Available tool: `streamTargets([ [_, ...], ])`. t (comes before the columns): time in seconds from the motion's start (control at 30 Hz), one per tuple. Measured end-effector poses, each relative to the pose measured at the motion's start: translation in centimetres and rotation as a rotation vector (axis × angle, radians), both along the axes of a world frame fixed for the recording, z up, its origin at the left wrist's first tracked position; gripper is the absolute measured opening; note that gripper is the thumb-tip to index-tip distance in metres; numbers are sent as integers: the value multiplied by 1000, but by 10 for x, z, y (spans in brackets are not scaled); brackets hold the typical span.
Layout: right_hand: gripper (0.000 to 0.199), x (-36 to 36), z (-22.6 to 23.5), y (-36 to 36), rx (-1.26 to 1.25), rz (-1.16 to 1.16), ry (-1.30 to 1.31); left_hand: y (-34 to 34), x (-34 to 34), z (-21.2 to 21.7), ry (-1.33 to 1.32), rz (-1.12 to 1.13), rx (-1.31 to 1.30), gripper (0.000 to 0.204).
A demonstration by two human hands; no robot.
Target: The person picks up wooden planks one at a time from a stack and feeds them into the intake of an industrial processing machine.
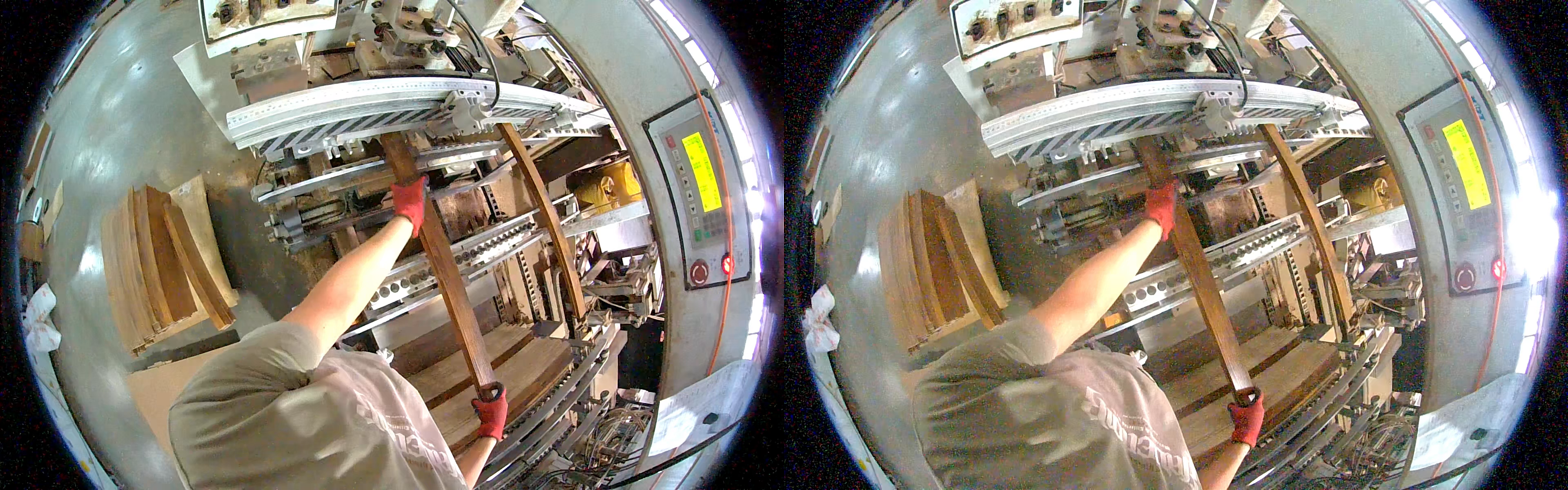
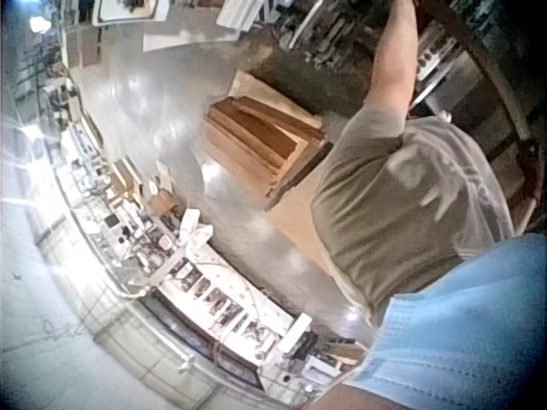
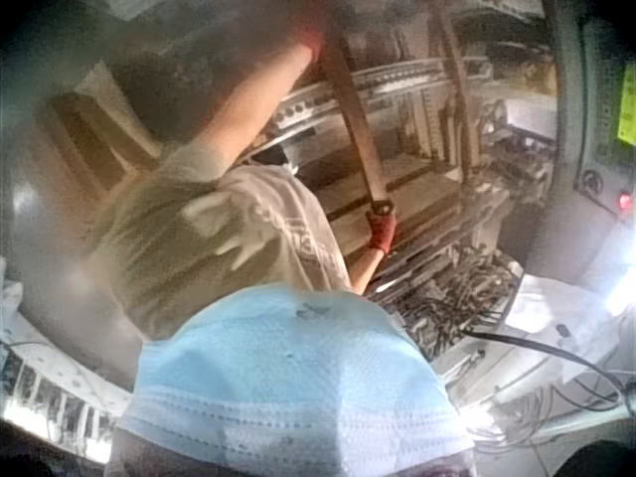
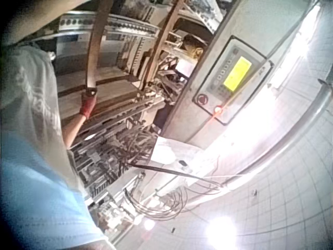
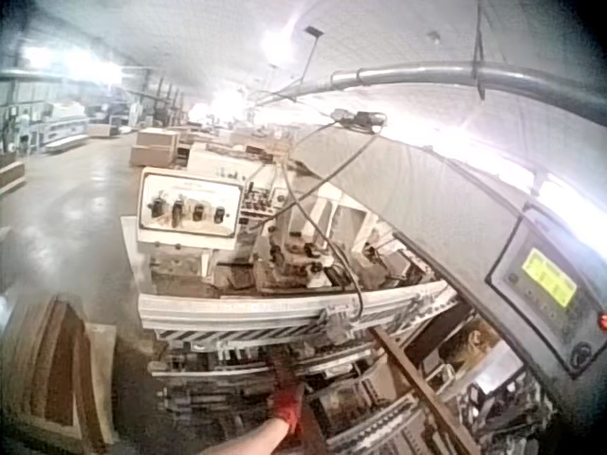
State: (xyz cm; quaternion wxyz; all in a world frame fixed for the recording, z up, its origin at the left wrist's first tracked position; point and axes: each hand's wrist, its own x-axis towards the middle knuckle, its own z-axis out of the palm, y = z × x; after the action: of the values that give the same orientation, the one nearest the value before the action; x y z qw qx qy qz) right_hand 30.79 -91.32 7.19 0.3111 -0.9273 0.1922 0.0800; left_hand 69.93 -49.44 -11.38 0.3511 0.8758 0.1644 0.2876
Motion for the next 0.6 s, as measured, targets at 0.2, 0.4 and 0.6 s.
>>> streamTargets([
  [0.2, 42, 5, 0, -1, -67, -95, 42, 14, 13, -22, -240, -256, -842, 102],
  [0.4, 37, 0, 16, 36, -118, -19, -89, 10, 7, 41, 251, -135, -573, 79],
  [0.6, 36, 22, 41, 58, 16, -125, 57, 20, 5, 31, 216, 20, -323, 69],
])
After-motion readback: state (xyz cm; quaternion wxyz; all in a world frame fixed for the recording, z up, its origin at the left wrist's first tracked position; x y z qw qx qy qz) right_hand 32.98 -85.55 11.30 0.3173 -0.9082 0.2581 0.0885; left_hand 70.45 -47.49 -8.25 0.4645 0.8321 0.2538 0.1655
